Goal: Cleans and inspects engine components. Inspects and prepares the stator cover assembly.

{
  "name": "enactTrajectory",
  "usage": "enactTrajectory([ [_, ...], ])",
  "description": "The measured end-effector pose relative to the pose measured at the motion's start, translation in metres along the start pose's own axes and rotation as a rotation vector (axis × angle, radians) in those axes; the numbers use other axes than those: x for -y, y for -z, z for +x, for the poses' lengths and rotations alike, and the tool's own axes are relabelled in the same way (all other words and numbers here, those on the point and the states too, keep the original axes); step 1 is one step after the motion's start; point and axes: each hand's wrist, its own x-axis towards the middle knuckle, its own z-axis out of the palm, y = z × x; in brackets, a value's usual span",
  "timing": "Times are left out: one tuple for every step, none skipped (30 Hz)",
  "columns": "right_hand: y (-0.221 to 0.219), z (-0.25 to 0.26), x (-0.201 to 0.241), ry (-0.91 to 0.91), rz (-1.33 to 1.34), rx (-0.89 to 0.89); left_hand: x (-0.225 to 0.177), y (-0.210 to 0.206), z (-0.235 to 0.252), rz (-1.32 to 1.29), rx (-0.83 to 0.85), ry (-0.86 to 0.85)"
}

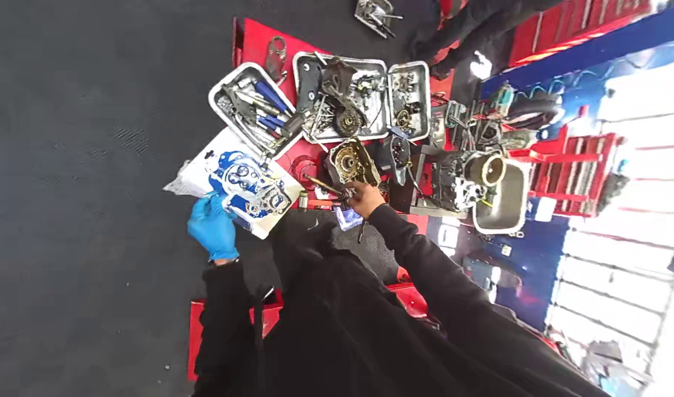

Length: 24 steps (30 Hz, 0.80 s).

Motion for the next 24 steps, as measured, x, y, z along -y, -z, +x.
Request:
enactTrajectory([
  [0.01, -0.004, -0.006, -0.028, 0.042, -0.016, -0.004, 0.005, -0.005, -0.003, -0.005, -0.019],
  [0.019, -0.004, -0.012, -0.044, 0.083, -0.039, -0.008, 0.01, -0.009, -0.008, -0.011, -0.052],
  [0.026, -0.003, -0.018, -0.05, 0.123, -0.077, -0.012, 0.016, -0.013, -0.014, -0.01, -0.085],
  [0.032, 0.001, -0.023, -0.059, 0.143, -0.122, -0.015, 0.021, -0.017, -0.018, -0.011, -0.12],
  [0.04, 0.007, -0.024, -0.079, 0.138, -0.165, -0.02, 0.025, -0.02, -0.022, -0.013, -0.151],
  [0.046, 0.015, -0.024, -0.112, 0.115, -0.21, -0.026, 0.028, -0.023, -0.028, -0.015, -0.178],
  [0.048, 0.024, -0.026, -0.156, 0.084, -0.241, -0.029, 0.03, -0.028, -0.036, -0.019, -0.202],
  [0.047, 0.034, -0.027, -0.206, 0.066, -0.249, -0.034, 0.033, -0.033, -0.042, -0.021, -0.22],
  [0.045, 0.044, -0.026, -0.249, 0.055, -0.249, -0.04, 0.034, -0.038, -0.044, -0.024, -0.239],
  [0.041, 0.052, -0.024, -0.28, 0.053, -0.23, -0.046, 0.034, -0.044, -0.039, -0.023, -0.261],
  [0.035, 0.059, -0.022, -0.297, 0.06, -0.207, -0.053, 0.034, -0.051, -0.031, -0.025, -0.285],
  [0.027, 0.066, -0.022, -0.303, 0.062, -0.186, -0.06, 0.034, -0.058, -0.026, -0.026, -0.313],
  [0.019, 0.072, -0.022, -0.299, 0.046, -0.181, -0.067, 0.033, -0.066, -0.02, -0.028, -0.343],
  [0.015, 0.074, -0.023, -0.295, 0.038, -0.179, -0.075, 0.031, -0.075, -0.006, -0.028, -0.375],
  [0.014, 0.075, -0.025, -0.294, 0.045, -0.175, -0.083, 0.029, -0.084, 0.006, -0.021, -0.413],
  [0.016, 0.072, -0.027, -0.293, 0.056, -0.17, -0.092, 0.026, -0.094, 0.018, -0.007, -0.457],
  [0.02, 0.065, -0.032, -0.283, 0.069, -0.164, -0.101, 0.021, -0.105, 0.027, 0.014, -0.499],
  [0.025, 0.057, -0.037, -0.255, 0.071, -0.166, -0.11, 0.014, -0.117, 0.029, 0.036, -0.538],
  [0.032, 0.046, -0.043, -0.204, 0.063, -0.176, -0.119, 0.005, -0.13, 0.03, 0.068, -0.572],
  [0.038, 0.032, -0.052, -0.131, 0.06, -0.191, -0.129, -0.007, -0.143, 0.027, 0.108, -0.594],
  [0.043, 0.015, -0.062, -0.038, 0.072, -0.205, -0.137, -0.02, -0.157, 0.023, 0.152, -0.607],
  [0.044, -0.003, -0.074, 0.071, 0.101, -0.226, -0.143, -0.034, -0.172, 0.019, 0.198, -0.617],
  [0.044, -0.019, -0.09, 0.185, 0.174, -0.25, -0.149, -0.052, -0.186, 0.016, 0.242, -0.623],
  [0.042, -0.034, -0.108, 0.292, 0.313, -0.273, -0.153, -0.072, -0.202, 0.012, 0.282, -0.619],
])
